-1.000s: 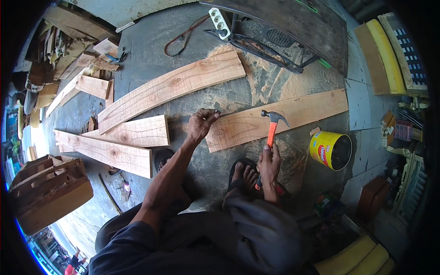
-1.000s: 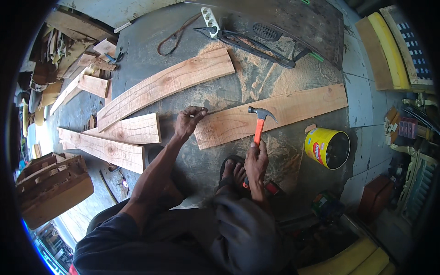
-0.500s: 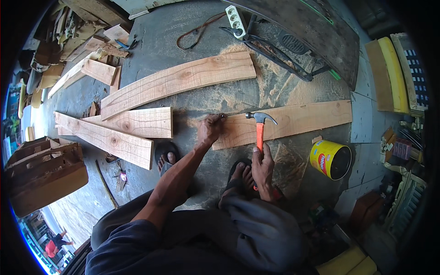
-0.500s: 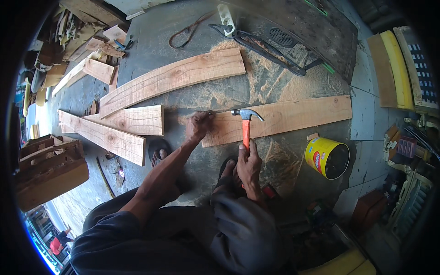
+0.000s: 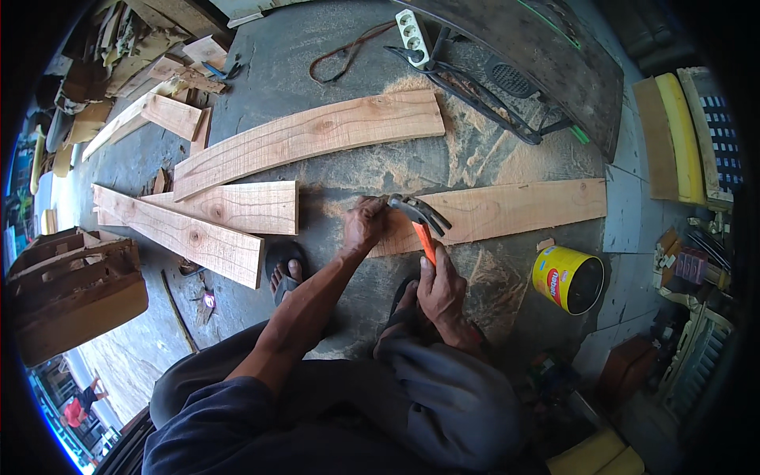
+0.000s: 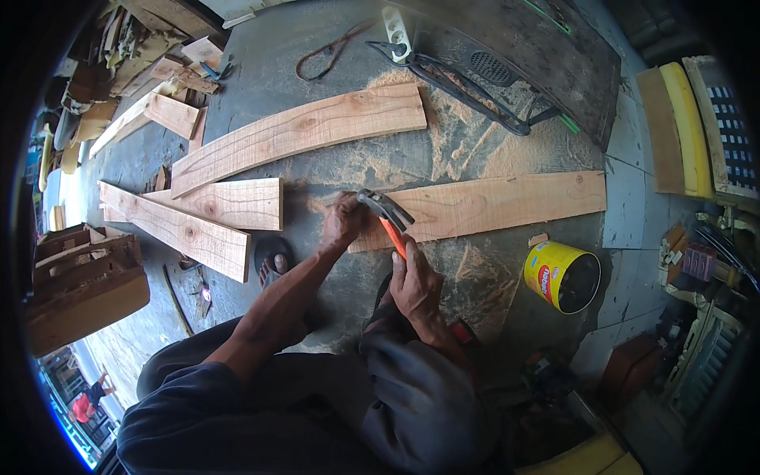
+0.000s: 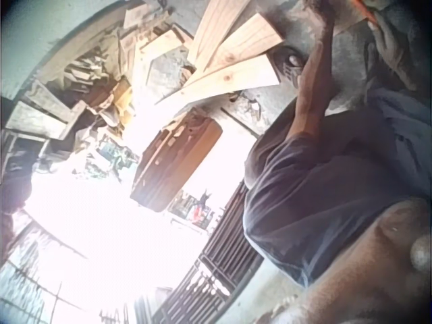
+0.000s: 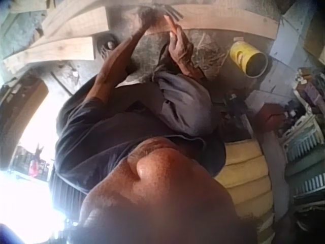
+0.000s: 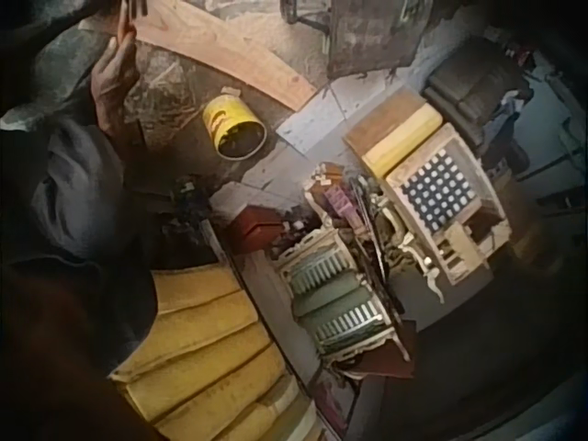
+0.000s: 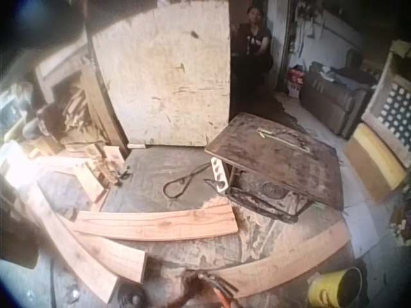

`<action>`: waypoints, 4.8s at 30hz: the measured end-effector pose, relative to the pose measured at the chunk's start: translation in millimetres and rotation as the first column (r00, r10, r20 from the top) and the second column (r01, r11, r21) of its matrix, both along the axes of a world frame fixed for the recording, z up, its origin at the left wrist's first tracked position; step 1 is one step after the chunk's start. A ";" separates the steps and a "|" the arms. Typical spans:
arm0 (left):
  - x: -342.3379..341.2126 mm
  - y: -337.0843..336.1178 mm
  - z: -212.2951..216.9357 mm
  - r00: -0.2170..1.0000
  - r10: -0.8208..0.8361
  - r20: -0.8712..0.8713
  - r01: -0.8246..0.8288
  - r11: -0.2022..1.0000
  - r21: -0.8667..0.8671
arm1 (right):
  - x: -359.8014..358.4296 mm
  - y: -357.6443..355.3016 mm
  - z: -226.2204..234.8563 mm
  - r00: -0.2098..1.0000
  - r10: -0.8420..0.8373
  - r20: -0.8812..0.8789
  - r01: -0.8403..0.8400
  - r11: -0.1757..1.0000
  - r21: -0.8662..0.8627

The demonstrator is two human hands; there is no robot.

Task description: The person sits on the floor and assembles wooden planks into a frame structure. They use a hammer to drive nails into the wood, joining the pieces together. The person repeatedly picks up planks, aligns them, and hammers nails to secure the joints.

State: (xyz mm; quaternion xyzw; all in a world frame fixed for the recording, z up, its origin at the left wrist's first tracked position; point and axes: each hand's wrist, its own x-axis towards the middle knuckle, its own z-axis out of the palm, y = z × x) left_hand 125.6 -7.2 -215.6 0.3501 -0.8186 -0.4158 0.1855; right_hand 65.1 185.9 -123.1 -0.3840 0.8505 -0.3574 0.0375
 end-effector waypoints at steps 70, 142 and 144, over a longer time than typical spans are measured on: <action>87.4 -325.0 99.3 0.816 -0.095 0.570 0.410 0.790 -0.455 | -91.2 -100.3 33.2 0.609 0.792 -0.028 -0.675 0.537 0.506; 148.9 -285.3 64.6 0.991 -0.126 -0.049 0.105 0.945 -0.311 | -35.2 -289.4 211.8 0.698 0.712 -0.075 -0.545 0.596 0.590; 134.0 -262.2 45.3 0.983 -0.166 -0.076 0.139 0.951 -0.278 | -23.9 -301.0 202.9 0.695 0.717 -0.049 -0.547 0.572 0.612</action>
